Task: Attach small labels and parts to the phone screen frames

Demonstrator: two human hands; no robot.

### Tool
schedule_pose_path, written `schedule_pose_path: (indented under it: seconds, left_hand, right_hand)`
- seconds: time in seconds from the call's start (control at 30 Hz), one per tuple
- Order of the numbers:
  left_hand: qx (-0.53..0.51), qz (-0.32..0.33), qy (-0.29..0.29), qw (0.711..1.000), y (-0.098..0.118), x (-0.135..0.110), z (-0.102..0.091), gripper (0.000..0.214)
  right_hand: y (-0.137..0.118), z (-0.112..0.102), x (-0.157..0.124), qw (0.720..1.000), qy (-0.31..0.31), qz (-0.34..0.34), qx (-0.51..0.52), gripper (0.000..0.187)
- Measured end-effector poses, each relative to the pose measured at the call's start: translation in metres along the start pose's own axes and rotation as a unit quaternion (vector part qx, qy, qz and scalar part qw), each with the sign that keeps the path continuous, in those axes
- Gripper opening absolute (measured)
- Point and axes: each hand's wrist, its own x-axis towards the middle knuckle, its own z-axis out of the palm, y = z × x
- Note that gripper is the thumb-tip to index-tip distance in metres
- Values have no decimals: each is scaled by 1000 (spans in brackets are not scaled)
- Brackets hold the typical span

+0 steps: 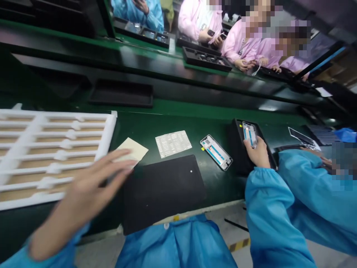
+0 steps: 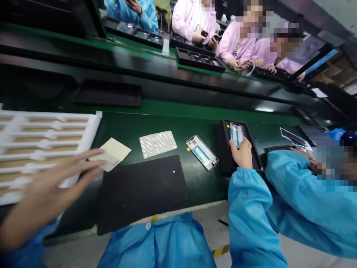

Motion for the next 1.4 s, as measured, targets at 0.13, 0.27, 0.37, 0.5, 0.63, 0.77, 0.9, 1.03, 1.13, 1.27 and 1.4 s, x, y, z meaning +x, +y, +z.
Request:
schedule_pose_path:
  seconds: [0.13,0.27,0.37,0.5,0.63,0.77,0.9,1.03,1.13,1.27,1.4]
  left_hand:
    - [-120,79,-156,977,58,18,62,24]
    - [-254,27,-273,927,92,28,83,19]
    - [-392,-75,-292,869,101,36,92,16]
    - [-570,-253,-240,743,118,44,117,45]
    - [-662,-333,-144,656,140,45,140,69]
    - [-618,-411,-62,667,129,40,144,51]
    - [-521,-361,-75,770,88,32,131,49]
    - [-398,-293,-124,860,61,27,102,46]
    - [-304,-286,-213,883,56,26,79,41]
    - [-244,-224,-286,899,54,30,62,39]
    - [-207,-197,-290,913,42,31,61,41]
  right_hand:
    - [-7,1,-1,999,21,35,6,83]
    - [-6,-15,16,998,32,47,30,86]
    - [-5,-34,11,994,44,69,73,76]
    - [-37,-51,-61,966,15,8,257,63]
    - [-93,-50,-152,923,-81,-176,334,57]
    - [-100,-32,-137,920,-122,-310,206,63]
    - [-47,-18,-56,993,52,-100,-35,60]
    - [-22,-17,-26,989,-15,-88,-117,33]
    - [-50,-19,-26,981,75,-156,-93,27]
    - [-135,19,0,948,88,-304,21,26]
    - [-217,99,42,928,4,-370,49,21]
